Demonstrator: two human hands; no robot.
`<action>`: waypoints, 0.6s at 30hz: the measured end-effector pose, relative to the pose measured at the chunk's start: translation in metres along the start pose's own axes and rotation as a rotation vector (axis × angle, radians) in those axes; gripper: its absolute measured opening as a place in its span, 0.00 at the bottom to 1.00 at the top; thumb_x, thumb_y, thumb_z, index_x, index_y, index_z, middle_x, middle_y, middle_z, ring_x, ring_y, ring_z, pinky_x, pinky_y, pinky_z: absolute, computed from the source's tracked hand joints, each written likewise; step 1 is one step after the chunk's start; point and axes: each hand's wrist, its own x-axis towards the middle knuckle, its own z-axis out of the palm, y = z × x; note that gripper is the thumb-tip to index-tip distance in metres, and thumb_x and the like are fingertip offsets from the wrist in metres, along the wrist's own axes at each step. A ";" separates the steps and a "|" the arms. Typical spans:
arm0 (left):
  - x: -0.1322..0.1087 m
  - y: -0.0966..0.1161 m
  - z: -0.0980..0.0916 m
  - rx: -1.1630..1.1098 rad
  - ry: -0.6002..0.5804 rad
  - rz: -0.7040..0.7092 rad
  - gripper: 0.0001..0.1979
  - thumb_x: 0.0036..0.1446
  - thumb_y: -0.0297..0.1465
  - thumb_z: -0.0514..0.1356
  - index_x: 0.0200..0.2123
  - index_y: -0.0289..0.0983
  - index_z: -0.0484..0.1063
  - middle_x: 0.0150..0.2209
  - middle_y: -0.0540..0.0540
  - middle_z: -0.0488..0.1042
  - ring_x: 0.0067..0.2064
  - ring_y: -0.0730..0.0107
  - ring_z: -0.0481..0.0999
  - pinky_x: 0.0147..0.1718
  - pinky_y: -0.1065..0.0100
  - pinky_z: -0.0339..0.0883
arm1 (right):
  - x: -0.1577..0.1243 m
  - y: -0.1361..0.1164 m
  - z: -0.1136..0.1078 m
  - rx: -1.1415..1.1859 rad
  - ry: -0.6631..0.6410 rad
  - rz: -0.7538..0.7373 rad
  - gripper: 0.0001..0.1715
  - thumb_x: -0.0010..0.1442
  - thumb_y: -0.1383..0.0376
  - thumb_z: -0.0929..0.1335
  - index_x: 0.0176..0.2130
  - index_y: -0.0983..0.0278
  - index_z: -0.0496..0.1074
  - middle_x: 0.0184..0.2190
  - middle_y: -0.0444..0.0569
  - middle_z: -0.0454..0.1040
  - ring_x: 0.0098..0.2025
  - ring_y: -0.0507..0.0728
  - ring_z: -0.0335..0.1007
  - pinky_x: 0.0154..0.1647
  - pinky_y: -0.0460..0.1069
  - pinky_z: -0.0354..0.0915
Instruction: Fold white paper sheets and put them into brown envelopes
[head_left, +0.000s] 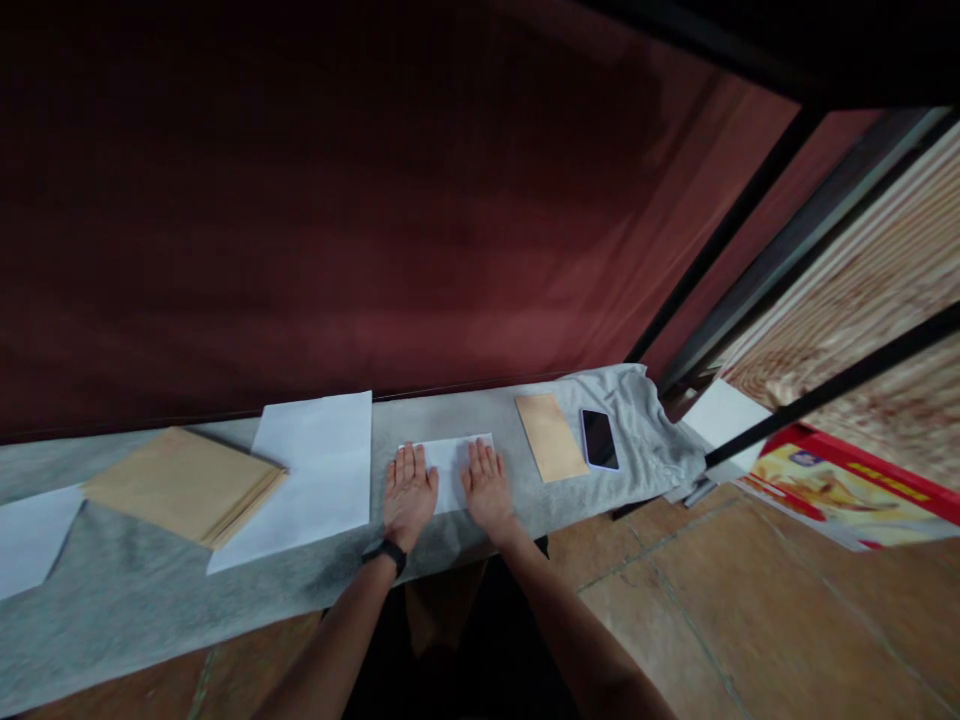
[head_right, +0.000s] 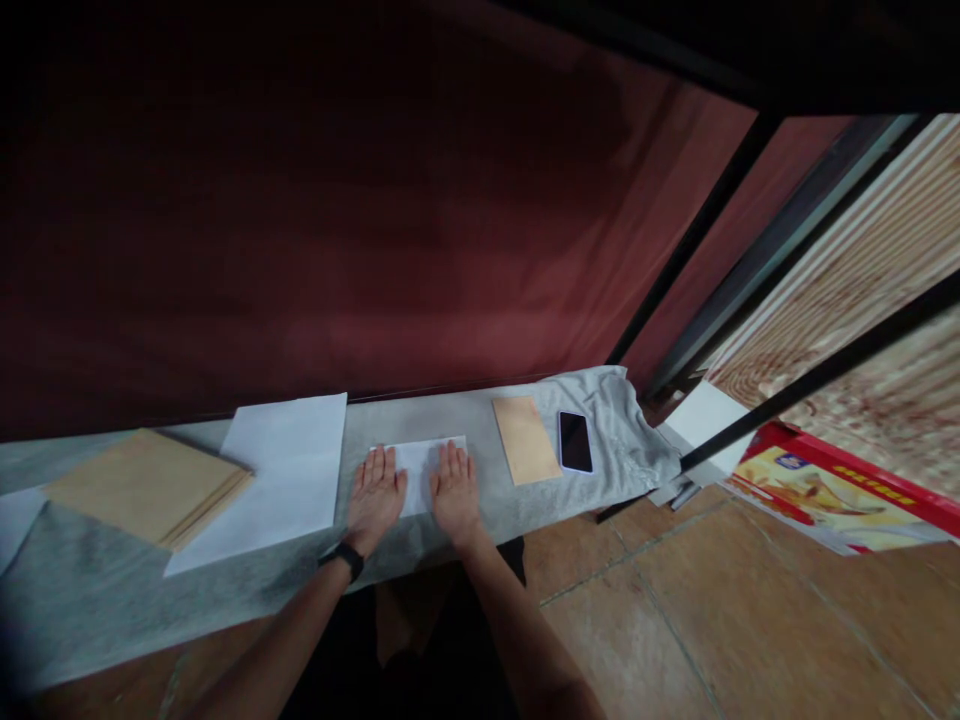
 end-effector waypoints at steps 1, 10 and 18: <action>0.000 0.000 -0.001 -0.001 -0.001 -0.001 0.31 0.66 0.34 0.46 0.69 0.26 0.55 0.71 0.31 0.52 0.73 0.52 0.47 0.69 0.49 0.44 | -0.002 -0.008 0.002 0.024 -0.027 -0.043 0.30 0.73 0.59 0.57 0.70 0.67 0.56 0.71 0.57 0.54 0.72 0.64 0.50 0.69 0.62 0.48; -0.001 -0.002 -0.003 0.023 0.003 0.031 0.30 0.66 0.34 0.46 0.68 0.26 0.58 0.70 0.29 0.54 0.73 0.50 0.49 0.68 0.48 0.47 | -0.017 -0.012 -0.003 0.015 -0.083 -0.027 0.31 0.74 0.55 0.58 0.69 0.64 0.57 0.70 0.55 0.56 0.71 0.63 0.52 0.70 0.61 0.48; 0.000 -0.005 -0.001 -0.050 0.018 0.002 0.31 0.67 0.36 0.45 0.68 0.26 0.57 0.69 0.30 0.57 0.72 0.53 0.51 0.68 0.48 0.48 | -0.032 0.017 -0.012 -0.036 -0.051 0.031 0.32 0.74 0.55 0.57 0.69 0.67 0.57 0.69 0.56 0.57 0.70 0.65 0.52 0.70 0.61 0.46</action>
